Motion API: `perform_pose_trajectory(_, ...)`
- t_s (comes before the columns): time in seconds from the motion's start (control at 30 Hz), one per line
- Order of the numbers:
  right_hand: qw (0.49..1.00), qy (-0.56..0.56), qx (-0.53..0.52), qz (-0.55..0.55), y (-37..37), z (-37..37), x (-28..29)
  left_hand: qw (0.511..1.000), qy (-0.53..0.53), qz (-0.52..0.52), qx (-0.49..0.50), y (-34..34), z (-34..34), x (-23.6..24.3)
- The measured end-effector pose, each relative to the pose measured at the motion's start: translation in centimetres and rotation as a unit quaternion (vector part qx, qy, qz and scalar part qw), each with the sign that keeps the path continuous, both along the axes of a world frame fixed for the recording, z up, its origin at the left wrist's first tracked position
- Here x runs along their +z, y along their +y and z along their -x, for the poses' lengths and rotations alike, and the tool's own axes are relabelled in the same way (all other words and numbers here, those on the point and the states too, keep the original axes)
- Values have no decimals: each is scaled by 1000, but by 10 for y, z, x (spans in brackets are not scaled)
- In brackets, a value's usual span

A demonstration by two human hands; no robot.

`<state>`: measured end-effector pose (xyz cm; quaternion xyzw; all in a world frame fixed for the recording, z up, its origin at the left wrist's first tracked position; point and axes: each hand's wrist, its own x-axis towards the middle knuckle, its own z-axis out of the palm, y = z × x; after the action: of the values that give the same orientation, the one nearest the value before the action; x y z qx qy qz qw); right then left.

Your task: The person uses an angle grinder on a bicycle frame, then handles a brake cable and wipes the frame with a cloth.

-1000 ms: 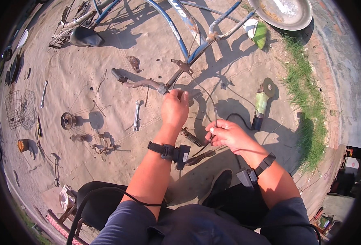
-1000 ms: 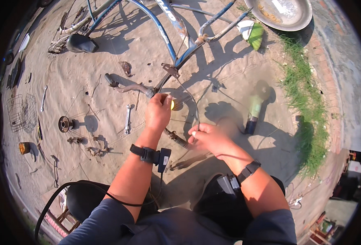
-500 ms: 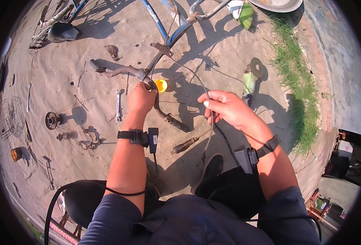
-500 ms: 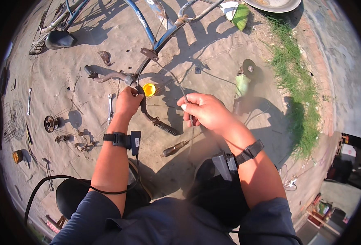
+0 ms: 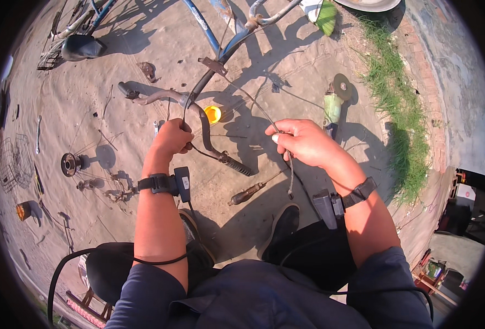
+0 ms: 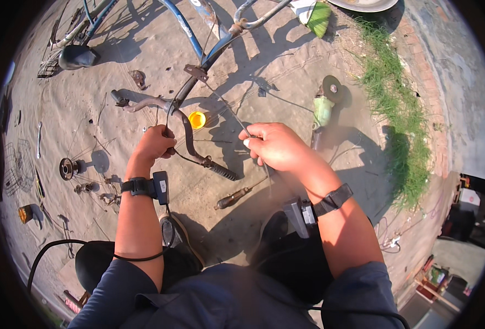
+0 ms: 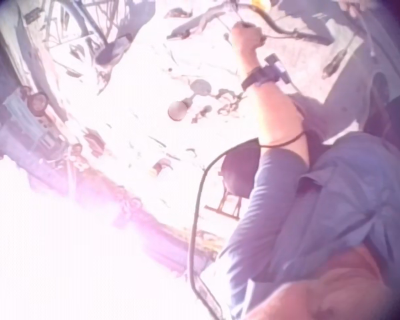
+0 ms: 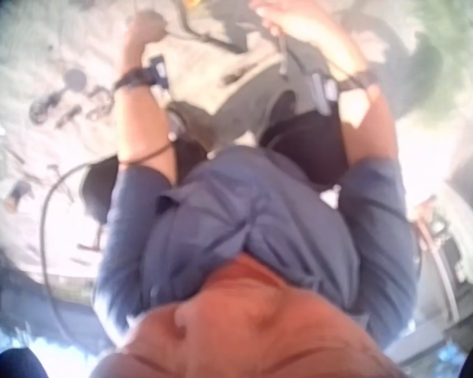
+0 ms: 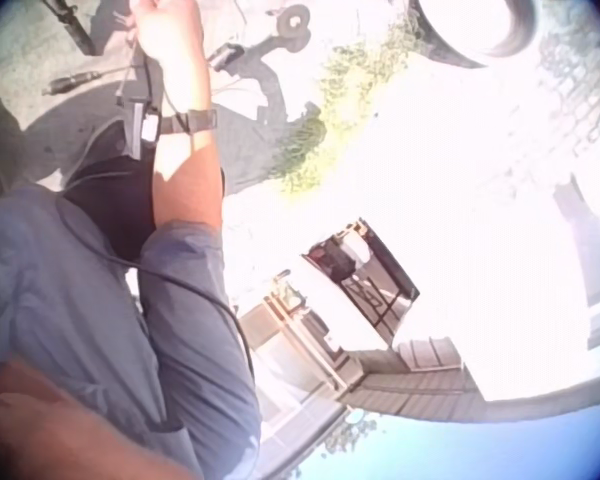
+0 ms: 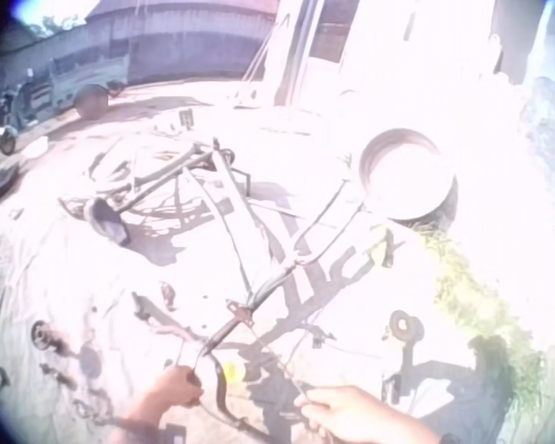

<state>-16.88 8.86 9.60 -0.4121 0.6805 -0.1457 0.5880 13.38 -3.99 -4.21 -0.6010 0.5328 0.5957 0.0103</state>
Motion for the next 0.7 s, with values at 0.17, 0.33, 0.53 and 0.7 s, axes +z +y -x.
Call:
perform_pose_trajectory(0.17,999,30,32,-12,-1,-2,-2,992,113,19,50,-4,7,8)
perform_pose_trajectory(0.33,998,42,50,-11,1,-7,-2,986,131,21,99,-5,21,20)
perform_pose_trajectory(0.53,995,56,79,-5,4,-12,-10,992,69,56,91,-4,14,12)
perform_pose_trajectory(0.7,986,92,136,26,5,-21,-12,992,-13,76,98,-1,-1,-11)
